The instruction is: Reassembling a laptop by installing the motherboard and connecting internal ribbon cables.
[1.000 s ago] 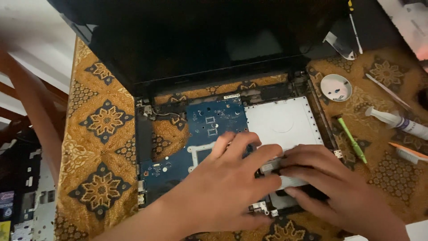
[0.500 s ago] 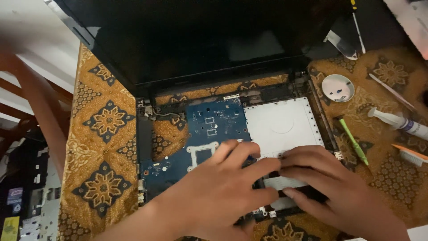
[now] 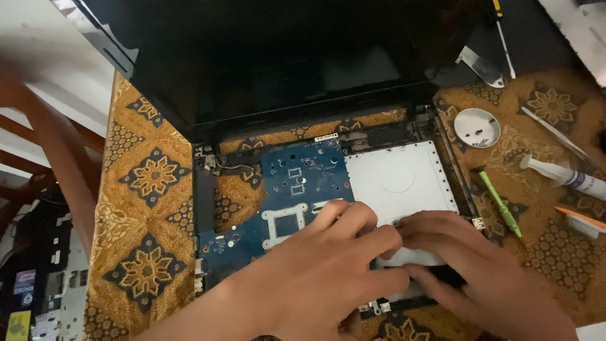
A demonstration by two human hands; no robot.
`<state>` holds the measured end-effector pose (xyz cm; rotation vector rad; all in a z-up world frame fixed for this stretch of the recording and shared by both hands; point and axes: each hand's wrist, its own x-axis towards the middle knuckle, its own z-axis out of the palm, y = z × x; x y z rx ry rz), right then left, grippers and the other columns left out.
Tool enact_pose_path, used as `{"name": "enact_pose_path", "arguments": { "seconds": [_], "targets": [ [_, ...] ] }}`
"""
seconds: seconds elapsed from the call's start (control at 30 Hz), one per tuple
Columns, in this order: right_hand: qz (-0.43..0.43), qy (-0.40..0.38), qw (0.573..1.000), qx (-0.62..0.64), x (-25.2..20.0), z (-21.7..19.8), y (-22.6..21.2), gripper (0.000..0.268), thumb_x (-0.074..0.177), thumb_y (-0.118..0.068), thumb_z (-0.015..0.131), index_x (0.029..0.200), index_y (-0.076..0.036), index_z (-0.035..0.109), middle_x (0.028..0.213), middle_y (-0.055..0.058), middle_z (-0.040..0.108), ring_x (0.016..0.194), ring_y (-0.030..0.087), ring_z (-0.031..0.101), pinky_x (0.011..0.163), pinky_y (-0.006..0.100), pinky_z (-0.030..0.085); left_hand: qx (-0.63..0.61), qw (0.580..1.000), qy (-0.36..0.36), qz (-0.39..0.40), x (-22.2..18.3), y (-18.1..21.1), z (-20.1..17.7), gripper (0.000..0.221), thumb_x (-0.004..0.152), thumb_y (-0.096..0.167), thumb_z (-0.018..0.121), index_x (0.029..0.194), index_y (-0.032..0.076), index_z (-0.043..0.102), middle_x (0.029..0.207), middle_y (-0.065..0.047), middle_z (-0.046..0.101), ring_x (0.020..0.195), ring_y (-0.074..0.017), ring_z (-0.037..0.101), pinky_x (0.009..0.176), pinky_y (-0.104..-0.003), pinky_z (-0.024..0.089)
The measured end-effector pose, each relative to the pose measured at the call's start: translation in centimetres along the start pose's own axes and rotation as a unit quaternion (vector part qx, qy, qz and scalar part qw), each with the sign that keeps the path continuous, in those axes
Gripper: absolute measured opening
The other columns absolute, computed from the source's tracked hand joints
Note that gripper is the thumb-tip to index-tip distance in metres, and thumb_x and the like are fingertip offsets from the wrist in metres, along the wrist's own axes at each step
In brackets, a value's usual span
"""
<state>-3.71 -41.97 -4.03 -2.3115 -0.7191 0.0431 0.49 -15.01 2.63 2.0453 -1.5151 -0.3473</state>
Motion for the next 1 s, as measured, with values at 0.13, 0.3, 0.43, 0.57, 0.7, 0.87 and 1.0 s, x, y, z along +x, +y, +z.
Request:
{"name": "enact_pose_path", "arguments": {
  "seconds": [0.13, 0.3, 0.43, 0.57, 0.7, 0.87, 1.0],
  "targets": [
    [0.118, 0.058, 0.991, -0.033, 0.1, -0.2, -0.6, 0.036, 0.088, -0.023, 0.069, 0.123, -0.017, 0.072, 0.132, 0.000, 0.075, 0.119, 0.019, 0.074, 0.095, 0.041, 0.060, 0.018, 0.999, -0.031, -0.018, 0.1, 0.8, -1.0, 0.047, 0.095, 0.045, 0.055, 0.122, 0.009, 0.067, 0.117, -0.018, 0.053, 0.104, -0.0353, 0.044, 0.091, -0.050, 0.031],
    [0.124, 0.128, 0.984, -0.023, -0.5, 0.1, -0.1, 0.031, 0.090, -0.028, 0.064, 0.117, -0.014, 0.071, 0.126, 0.004, 0.075, 0.118, 0.024, 0.073, 0.090, 0.044, 0.064, 0.124, 0.992, -0.025, -0.010, 0.0, 0.8, 0.5, 0.033, 0.103, 0.038, 0.054, 0.113, 0.011, 0.070, 0.104, -0.016, 0.056, 0.097, -0.0346, 0.048, 0.085, -0.047, 0.035],
    [0.084, 0.137, 0.987, -0.019, 0.1, -0.4, -1.5, 0.030, 0.089, -0.026, 0.065, 0.112, -0.010, 0.074, 0.120, 0.006, 0.078, 0.114, 0.023, 0.075, 0.094, 0.040, 0.062, 0.138, 0.990, -0.004, -0.011, -0.6, 0.7, 1.1, 0.033, 0.107, 0.037, 0.052, 0.109, 0.011, 0.073, 0.097, -0.016, 0.061, 0.090, -0.0333, 0.050, 0.083, -0.046, 0.037],
    [0.031, 0.128, 0.991, -0.014, 0.2, -0.3, -1.4, 0.027, 0.088, -0.024, 0.067, 0.109, -0.011, 0.076, 0.116, 0.010, 0.078, 0.115, 0.028, 0.074, 0.100, 0.047, 0.062, 0.129, 0.991, -0.010, -0.042, -2.6, 0.8, 0.1, 0.032, 0.105, 0.040, 0.058, 0.105, 0.012, 0.072, 0.099, -0.009, 0.066, 0.093, -0.0257, 0.054, 0.089, -0.043, 0.037],
    [-0.030, 0.072, 0.994, -0.073, 0.1, 0.2, -0.4, 0.036, 0.087, -0.028, 0.071, 0.119, -0.015, 0.075, 0.129, 0.004, 0.070, 0.128, 0.027, 0.065, 0.107, 0.050, 0.056, 0.162, 0.979, 0.074, -0.096, -5.7, -0.6, -0.3, 0.034, 0.093, 0.043, 0.071, 0.109, 0.014, 0.072, 0.096, -0.006, 0.066, 0.093, -0.0223, 0.059, 0.087, -0.045, 0.045],
    [-0.014, 0.052, 0.991, -0.124, -0.1, 0.1, -0.3, 0.037, 0.087, -0.030, 0.069, 0.121, -0.017, 0.075, 0.130, 0.002, 0.071, 0.126, 0.023, 0.065, 0.108, 0.047, 0.055, 0.124, 0.971, 0.151, -0.136, -8.8, -0.8, -0.9, 0.031, 0.092, 0.036, 0.072, 0.111, 0.012, 0.068, 0.106, -0.011, 0.059, 0.097, -0.0317, 0.056, 0.080, -0.047, 0.041],
    [-0.009, 0.047, 0.984, -0.170, -0.6, 0.4, -0.2, 0.045, 0.084, -0.035, 0.070, 0.125, -0.016, 0.070, 0.130, 0.004, 0.070, 0.123, 0.024, 0.066, 0.106, 0.048, 0.055, 0.092, 0.976, 0.149, -0.129, -9.9, -0.8, -0.4, 0.029, 0.090, 0.031, 0.075, 0.114, 0.015, 0.073, 0.126, -0.014, 0.062, 0.111, -0.0379, 0.054, 0.084, -0.055, 0.040]
  ]
}}
